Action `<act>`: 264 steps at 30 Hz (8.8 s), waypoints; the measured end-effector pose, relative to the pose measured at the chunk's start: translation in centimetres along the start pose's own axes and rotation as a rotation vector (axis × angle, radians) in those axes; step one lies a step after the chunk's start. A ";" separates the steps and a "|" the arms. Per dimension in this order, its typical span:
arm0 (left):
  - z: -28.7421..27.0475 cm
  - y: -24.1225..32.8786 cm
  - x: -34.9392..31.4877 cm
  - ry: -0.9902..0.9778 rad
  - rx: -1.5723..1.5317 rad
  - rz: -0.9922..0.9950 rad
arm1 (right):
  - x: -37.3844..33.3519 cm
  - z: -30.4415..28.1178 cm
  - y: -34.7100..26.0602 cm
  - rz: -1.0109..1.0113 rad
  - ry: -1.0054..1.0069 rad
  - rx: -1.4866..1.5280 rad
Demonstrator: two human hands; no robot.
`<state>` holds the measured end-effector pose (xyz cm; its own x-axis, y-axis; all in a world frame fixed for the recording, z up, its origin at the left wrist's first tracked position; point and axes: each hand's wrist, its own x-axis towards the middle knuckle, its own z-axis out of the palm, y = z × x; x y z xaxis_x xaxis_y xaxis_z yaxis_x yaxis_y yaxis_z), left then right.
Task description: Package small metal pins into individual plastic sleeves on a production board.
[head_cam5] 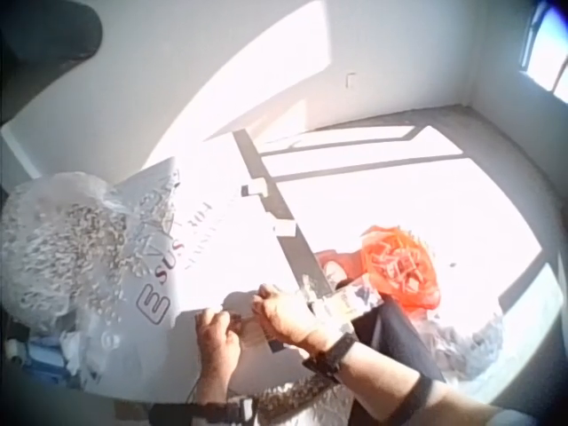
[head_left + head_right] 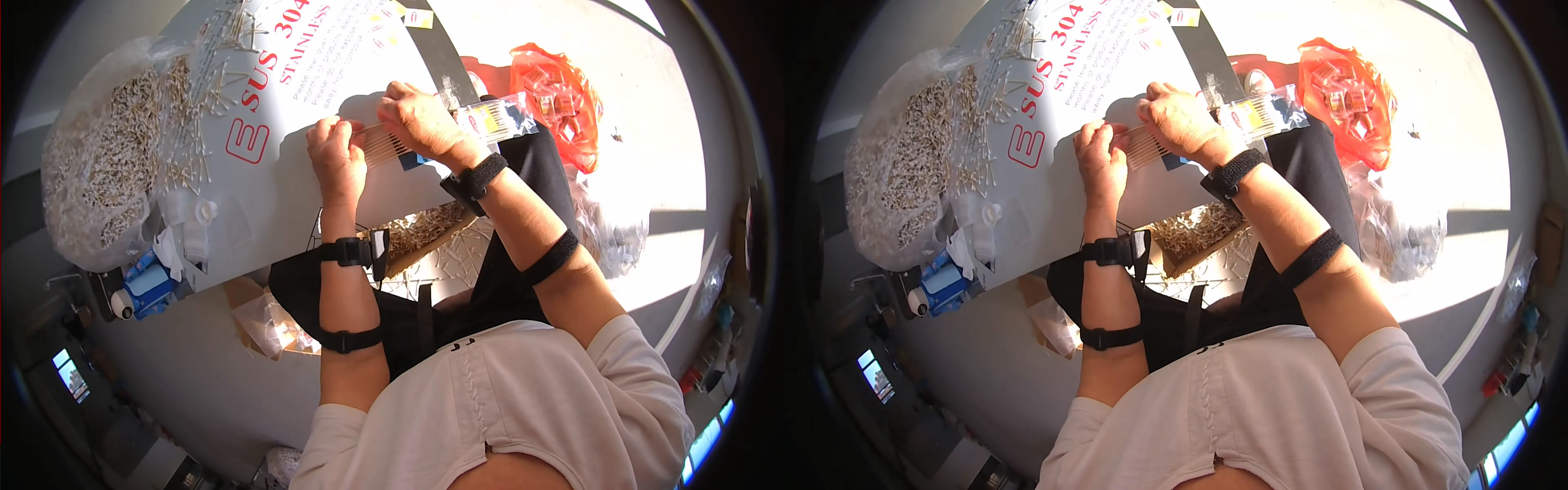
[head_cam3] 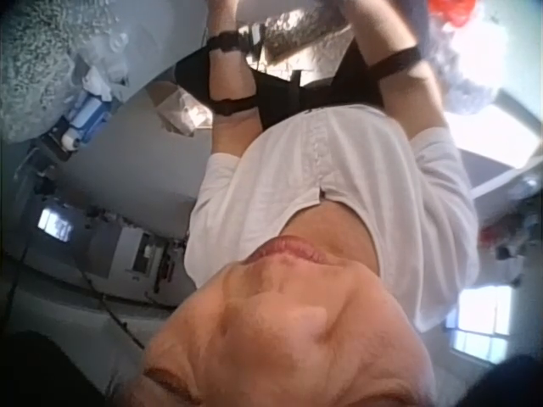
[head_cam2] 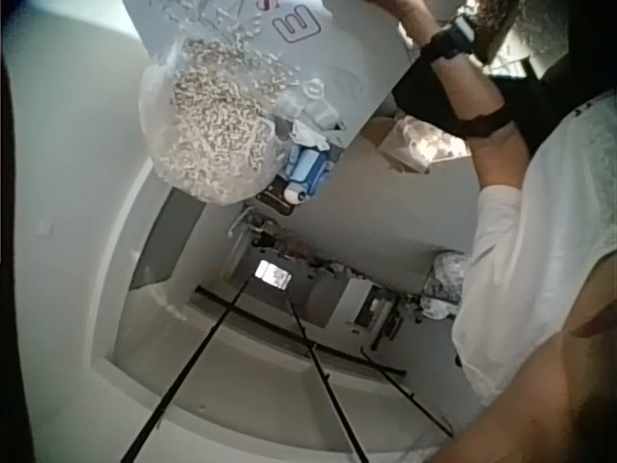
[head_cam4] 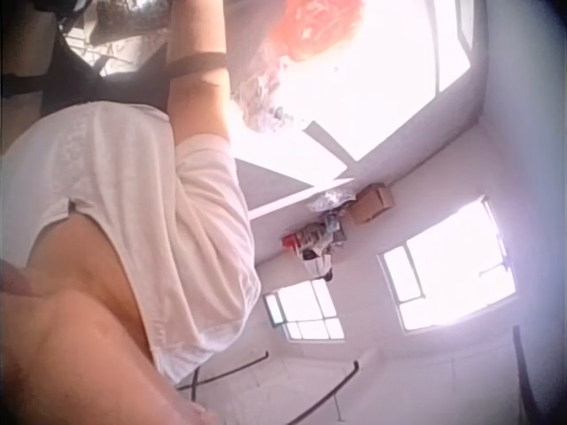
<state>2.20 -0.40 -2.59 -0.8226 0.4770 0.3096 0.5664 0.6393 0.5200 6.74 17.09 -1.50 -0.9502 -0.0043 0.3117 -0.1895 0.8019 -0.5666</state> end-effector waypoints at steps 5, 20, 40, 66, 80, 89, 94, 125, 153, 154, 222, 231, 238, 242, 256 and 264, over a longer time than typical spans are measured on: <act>0.4 -0.2 0.1 0.060 -0.020 0.032 | 0.5 0.3 0.6 -0.101 -0.027 -0.178; 2.5 1.5 -0.9 0.266 -0.747 -0.267 | -2.2 2.3 -2.9 0.332 0.349 0.763; 2.8 3.7 -1.9 0.237 -0.968 -0.283 | -4.7 2.5 -3.0 0.393 0.389 0.959; -7.2 -14.5 12.8 0.242 0.131 -0.635 | -5.7 0.8 -2.7 0.427 0.355 0.829; -3.7 -4.3 6.5 -0.338 0.026 0.044 | -5.6 1.6 -2.0 0.429 0.398 0.895; -2.0 -0.8 1.4 -0.045 -0.205 0.136 | -4.7 1.4 -2.0 0.466 0.383 1.035; 1.3 1.8 -2.2 0.139 -0.657 -0.174 | -4.2 2.9 -2.1 0.433 0.382 1.072; -0.8 4.7 -5.8 -0.361 0.305 0.036 | -9.6 -0.1 -2.8 0.244 0.333 0.277; -0.5 4.5 -5.9 -0.305 0.345 0.071 | -9.5 0.4 -3.1 0.180 0.354 0.151; -0.5 4.5 -5.9 -0.305 0.345 0.071 | -9.5 0.4 -3.1 0.180 0.354 0.151; -0.3 4.3 -5.9 -0.250 0.327 0.081 | -8.5 0.6 -3.2 0.328 0.301 0.096; -0.2 4.3 -6.0 -0.245 0.325 0.081 | -8.5 0.6 -3.1 0.335 0.288 0.099; -0.1 4.2 -6.0 -0.242 0.337 0.088 | -8.4 0.6 -3.2 0.334 0.291 0.086; -0.1 4.2 -6.1 -0.228 0.340 0.100 | -8.5 0.6 -3.0 0.332 0.255 0.065; 0.5 3.6 -6.1 -0.206 0.386 0.108 | -8.0 1.0 -2.8 0.335 0.245 0.054; 0.1 4.1 -5.9 -0.210 0.368 0.101 | -8.3 0.6 -3.0 0.312 0.282 0.049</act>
<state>9.43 -0.54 -2.35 -0.7556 0.6364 0.1555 0.6550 0.7374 0.1649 15.09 14.39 -2.84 -0.8603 0.4033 0.3117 0.0788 0.7094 -0.7004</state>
